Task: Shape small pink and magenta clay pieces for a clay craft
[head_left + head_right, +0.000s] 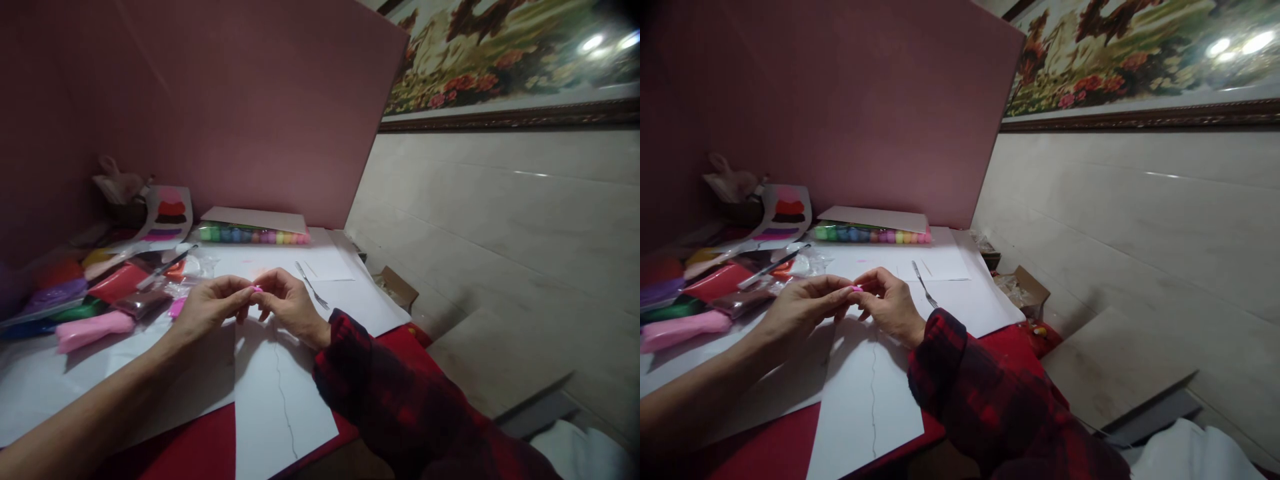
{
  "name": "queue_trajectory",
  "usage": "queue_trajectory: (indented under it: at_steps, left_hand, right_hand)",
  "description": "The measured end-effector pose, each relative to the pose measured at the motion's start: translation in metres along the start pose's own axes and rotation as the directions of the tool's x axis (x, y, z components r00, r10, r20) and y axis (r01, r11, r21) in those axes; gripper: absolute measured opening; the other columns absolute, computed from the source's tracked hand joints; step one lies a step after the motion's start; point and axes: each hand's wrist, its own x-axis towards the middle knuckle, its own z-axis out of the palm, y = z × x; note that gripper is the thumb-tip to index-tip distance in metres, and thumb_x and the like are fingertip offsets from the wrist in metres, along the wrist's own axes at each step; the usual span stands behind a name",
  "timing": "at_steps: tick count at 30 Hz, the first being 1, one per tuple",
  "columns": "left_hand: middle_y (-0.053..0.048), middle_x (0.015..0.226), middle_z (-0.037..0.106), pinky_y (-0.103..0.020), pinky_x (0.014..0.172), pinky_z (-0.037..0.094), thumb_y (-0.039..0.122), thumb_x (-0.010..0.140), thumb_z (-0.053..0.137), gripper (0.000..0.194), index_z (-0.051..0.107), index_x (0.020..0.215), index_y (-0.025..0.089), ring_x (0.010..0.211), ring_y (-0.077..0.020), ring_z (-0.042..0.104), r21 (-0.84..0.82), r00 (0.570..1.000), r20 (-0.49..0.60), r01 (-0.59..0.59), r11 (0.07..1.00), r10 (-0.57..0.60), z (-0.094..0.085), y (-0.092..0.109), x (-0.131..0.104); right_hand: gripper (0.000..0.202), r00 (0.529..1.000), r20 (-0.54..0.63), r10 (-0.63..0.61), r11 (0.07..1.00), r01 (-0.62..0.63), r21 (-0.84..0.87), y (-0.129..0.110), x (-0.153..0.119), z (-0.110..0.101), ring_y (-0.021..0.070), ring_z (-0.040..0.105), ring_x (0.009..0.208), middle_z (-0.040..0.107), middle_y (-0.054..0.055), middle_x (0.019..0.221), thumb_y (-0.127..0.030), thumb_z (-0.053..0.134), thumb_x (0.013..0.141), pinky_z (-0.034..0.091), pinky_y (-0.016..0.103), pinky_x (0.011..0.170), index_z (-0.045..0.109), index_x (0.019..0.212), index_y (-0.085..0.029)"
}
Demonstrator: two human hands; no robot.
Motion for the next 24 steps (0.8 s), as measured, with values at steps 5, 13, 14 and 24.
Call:
queue_trajectory:
  at_steps: [5, 13, 14, 24]
  left_hand:
    - [0.001, 0.056, 0.062, -0.020, 0.045, 0.042, 0.045, 0.065, 0.078, 0.034, 0.066, 0.074, 0.014, 0.046, -0.0098, 0.054, -0.092, 0.999, -0.004, 0.049, 0.995, -0.049, 0.003, 0.000, -0.001]
    - [-0.001, 0.052, 0.059, -0.020, 0.046, 0.039, 0.044, 0.066, 0.078, 0.032, 0.069, 0.069, 0.013, 0.047, -0.0107, 0.054, 0.006, 0.996, 0.057, 0.069, 0.998, -0.069, 0.001, 0.002, -0.002]
    - [-0.001, 0.053, 0.060, -0.021, 0.047, 0.040, 0.042, 0.065, 0.078, 0.031, 0.070, 0.070, 0.013, 0.048, -0.0107, 0.054, -0.007, 0.996, 0.063, 0.067, 0.998, -0.067, 0.002, 0.002, -0.002]
    - [0.000, 0.058, 0.064, -0.023, 0.054, 0.043, 0.029, 0.067, 0.078, 0.017, 0.071, 0.074, 0.016, 0.052, -0.0108, 0.054, 0.129, 0.987, -0.003, -0.158, 0.979, 0.160, 0.002, 0.006, -0.004]
  right_hand:
    - [0.013, 0.996, -0.022, -0.086, 0.978, 0.080, -0.193, -0.005, -0.005, 0.000, 0.0120, 0.056, 0.067, 0.060, 0.000, 0.076, -0.029, 0.066, 0.080, 0.049, 0.026, 0.058, 0.060, 0.083, -0.018]
    - [0.003, 0.983, 0.007, -0.186, 0.886, 0.171, -0.431, -0.010, -0.008, -0.003, 0.0149, 0.055, 0.073, 0.060, 0.002, 0.079, -0.019, 0.061, 0.082, 0.046, 0.029, 0.065, 0.061, 0.080, -0.021]
    - [0.003, 0.983, 0.001, -0.185, 0.890, 0.169, -0.424, -0.010, -0.008, -0.002, 0.0147, 0.055, 0.072, 0.060, 0.002, 0.078, -0.020, 0.060, 0.083, 0.046, 0.029, 0.065, 0.061, 0.079, -0.020]
    - [0.028, 0.963, 0.024, 0.268, 0.911, -0.261, 0.319, -0.005, 0.002, -0.007, 0.0070, 0.050, 0.052, 0.056, -0.002, 0.065, -0.032, 0.079, 0.067, 0.046, 0.021, 0.048, 0.059, 0.074, -0.013]
